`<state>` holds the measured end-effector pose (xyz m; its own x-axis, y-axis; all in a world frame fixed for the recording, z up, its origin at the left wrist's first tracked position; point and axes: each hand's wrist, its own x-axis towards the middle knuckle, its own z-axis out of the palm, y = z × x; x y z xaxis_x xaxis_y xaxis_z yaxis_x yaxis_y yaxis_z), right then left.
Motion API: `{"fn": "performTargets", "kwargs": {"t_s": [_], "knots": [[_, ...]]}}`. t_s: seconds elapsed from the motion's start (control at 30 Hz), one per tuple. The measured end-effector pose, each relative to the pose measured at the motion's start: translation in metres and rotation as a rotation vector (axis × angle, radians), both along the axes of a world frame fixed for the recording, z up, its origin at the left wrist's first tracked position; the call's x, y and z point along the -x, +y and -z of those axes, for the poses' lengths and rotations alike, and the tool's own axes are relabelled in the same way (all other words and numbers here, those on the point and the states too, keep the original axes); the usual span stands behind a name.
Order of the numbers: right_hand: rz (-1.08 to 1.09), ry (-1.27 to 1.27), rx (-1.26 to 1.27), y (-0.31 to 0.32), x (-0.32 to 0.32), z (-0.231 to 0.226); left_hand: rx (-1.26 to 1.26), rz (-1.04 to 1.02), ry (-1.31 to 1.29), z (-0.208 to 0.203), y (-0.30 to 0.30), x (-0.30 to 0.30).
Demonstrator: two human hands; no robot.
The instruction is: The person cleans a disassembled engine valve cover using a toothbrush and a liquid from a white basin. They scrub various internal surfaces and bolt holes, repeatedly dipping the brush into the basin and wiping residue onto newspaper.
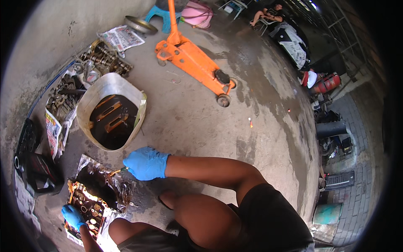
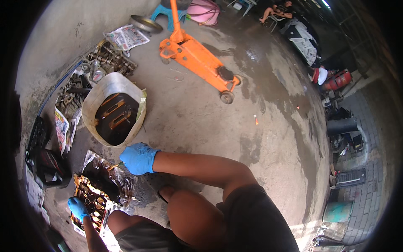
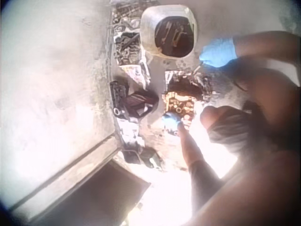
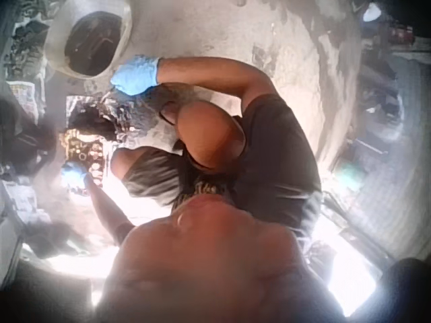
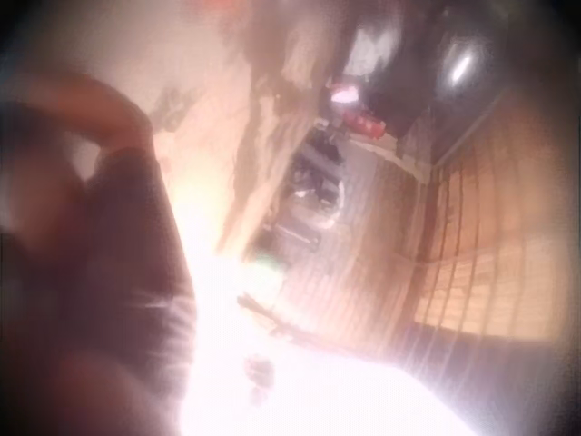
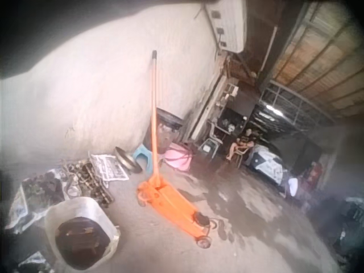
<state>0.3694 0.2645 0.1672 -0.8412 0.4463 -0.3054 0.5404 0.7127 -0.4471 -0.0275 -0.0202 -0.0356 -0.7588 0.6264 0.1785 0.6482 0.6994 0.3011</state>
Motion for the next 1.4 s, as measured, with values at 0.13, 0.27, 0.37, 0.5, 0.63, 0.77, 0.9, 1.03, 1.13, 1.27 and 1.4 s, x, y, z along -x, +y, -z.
{"fn": "performTargets", "kwargs": {"t_s": [0.13,0.27,0.37,0.5,0.63,0.77,0.9,1.03,1.13,1.27,1.4], "knots": [[0.005,-0.031,-0.128,0.005,-0.006,-0.094,0.107,-0.056,0.032,0.001,0.006,-0.002],[-0.015,-0.051,-0.307,-0.011,0.002,-0.165,0.145,-0.094,0.038,0.001,0.009,-0.002],[0.085,0.112,-0.384,-0.034,0.013,-0.181,0.204,-0.091,0.043,0.007,0.009,0.003],[0.269,0.329,-0.485,-0.043,0.023,-0.165,0.314,-0.23,0.064,0.031,0.01,0.005],[0.275,0.342,-0.36,-0.026,0.029,-0.142,0.41,-0.318,0.073,0.048,0.013,0.01],[0.31,0.314,-0.174,-0.015,0.034,-0.128,0.393,-0.265,0.1,0.041,0.02,0.011],[0.335,0.264,-0.123,-0.012,0.031,-0.122,0.385,-0.238,0.108,0.032,0.028,0.008],[0.329,0.238,-0.064,-0.01,0.023,-0.121,0.377,-0.218,0.113,0.03,0.033,0.006],[0.331,0.203,-0.037,-0.009,0.02,-0.122,0.366,-0.214,0.109,0.03,0.034,0.005],[0.332,0.177,-0.034,-0.007,0.02,-0.122,0.359,-0.21,0.105,0.03,0.037,0.004],[0.34,0.172,-0.017,-0.003,0.019,-0.122,0.35,-0.207,0.108,0.03,0.037,0.003]]}}
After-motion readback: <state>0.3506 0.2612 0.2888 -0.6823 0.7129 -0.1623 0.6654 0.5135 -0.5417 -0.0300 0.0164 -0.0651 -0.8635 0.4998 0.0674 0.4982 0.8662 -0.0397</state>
